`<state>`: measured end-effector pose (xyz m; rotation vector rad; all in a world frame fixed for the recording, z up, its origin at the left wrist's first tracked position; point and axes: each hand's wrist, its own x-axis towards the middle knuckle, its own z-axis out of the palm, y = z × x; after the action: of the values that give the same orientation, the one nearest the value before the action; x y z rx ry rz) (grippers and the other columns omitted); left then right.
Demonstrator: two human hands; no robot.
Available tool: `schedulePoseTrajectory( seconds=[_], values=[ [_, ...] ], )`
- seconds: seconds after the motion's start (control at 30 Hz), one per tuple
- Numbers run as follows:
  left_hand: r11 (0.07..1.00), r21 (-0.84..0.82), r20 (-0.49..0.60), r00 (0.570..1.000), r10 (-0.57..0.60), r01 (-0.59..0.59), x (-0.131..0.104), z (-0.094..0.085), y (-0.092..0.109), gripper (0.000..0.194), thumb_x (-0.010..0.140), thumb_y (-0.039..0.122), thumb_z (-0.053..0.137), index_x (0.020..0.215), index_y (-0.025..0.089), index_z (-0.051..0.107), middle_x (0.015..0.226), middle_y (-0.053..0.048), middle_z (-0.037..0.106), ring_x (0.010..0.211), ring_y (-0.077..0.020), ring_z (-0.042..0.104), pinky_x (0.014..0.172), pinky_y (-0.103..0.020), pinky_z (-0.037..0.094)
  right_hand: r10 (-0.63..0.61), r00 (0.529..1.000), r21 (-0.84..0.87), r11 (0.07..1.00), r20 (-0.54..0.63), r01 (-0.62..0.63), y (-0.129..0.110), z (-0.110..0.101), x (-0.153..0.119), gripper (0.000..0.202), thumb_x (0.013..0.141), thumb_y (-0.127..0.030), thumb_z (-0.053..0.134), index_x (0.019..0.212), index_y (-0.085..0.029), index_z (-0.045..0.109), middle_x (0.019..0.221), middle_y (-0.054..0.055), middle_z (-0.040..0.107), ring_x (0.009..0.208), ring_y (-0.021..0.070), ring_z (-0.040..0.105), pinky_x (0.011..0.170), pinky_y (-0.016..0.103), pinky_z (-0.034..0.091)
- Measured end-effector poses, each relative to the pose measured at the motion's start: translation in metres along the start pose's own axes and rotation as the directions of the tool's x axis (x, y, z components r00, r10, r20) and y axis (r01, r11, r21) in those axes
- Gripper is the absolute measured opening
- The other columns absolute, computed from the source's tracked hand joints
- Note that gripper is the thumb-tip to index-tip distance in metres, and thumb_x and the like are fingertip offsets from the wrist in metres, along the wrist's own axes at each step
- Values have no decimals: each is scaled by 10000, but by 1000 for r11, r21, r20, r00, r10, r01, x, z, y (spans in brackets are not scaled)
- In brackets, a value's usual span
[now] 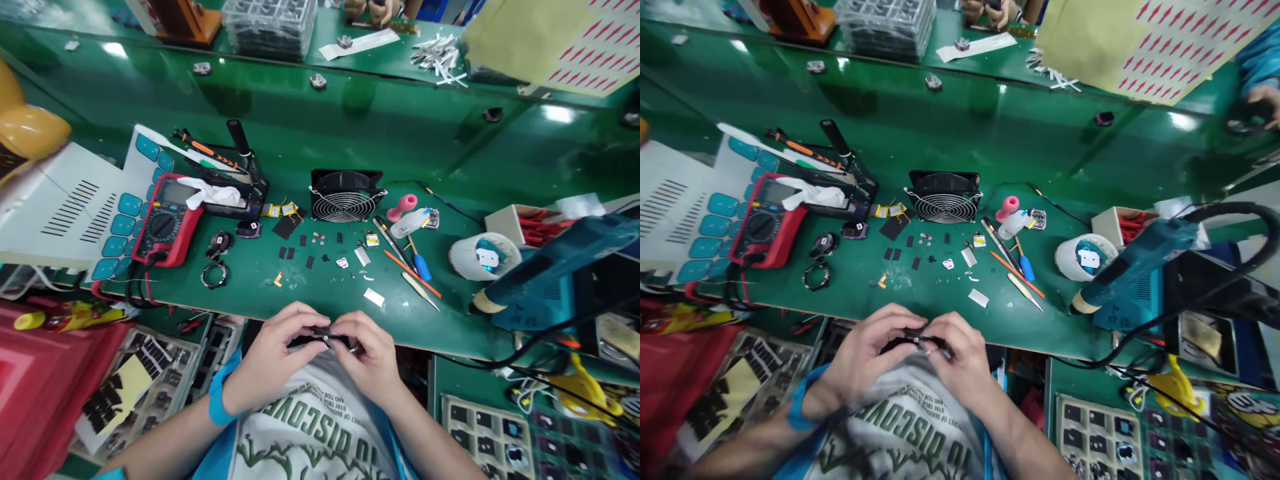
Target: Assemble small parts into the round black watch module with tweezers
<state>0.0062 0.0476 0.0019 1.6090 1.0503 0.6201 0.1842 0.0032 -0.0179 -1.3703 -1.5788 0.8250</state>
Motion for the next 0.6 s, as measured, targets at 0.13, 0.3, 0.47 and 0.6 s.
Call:
schedulePoseTrajectory(
  seconds=[0.13, 0.3, 0.47, 0.6],
  values=[
    [1000, 17, -45, 999, 19, -19, 4, 0, -5, 67, 805, 265, 668, 869, 258, 682, 887, 28, 664, 818, -97, 665, 688, -189, 580, 66, 998, -2, 998, -2, -66, 0, -1, 0, 149, 790, -220, 675, 917, -274, 619, 833, 1, 657, 594, 146, 625, 466, 248, 538],
    [991, 110, -116, 989, 89, -76, 16, 0, -17, 62, 836, 235, 633, 877, 235, 679, 965, 26, 717, 878, -97, 688, 771, -194, 576, 93, 993, 14, 996, -76, -92, 7, -18, 2, 214, 889, -239, 440, 816, -219, 640, 933, 55, 620, 822, 204, 635, 686, 343, 556],
    [991, 116, -130, 989, 76, -60, 22, 1, -25, 64, 836, 217, 632, 885, 224, 671, 950, 28, 728, 873, -99, 695, 778, -190, 571, 92, 995, -118, 988, -48, -97, 18, -37, 0, 209, 877, -211, 480, 961, -231, 670, 957, 56, 570, 869, 188, 596, 757, 343, 536],
    [998, 60, -120, 993, 16, -9, 21, 2, -27, 86, 847, 230, 617, 917, 213, 663, 949, 3, 719, 847, -112, 690, 718, -199, 582, 168, 984, -120, 977, -59, -174, 17, -44, -1, 134, 836, -155, 601, 898, -237, 687, 913, 37, 648, 838, 174, 644, 752, 317, 555]
  ],
)
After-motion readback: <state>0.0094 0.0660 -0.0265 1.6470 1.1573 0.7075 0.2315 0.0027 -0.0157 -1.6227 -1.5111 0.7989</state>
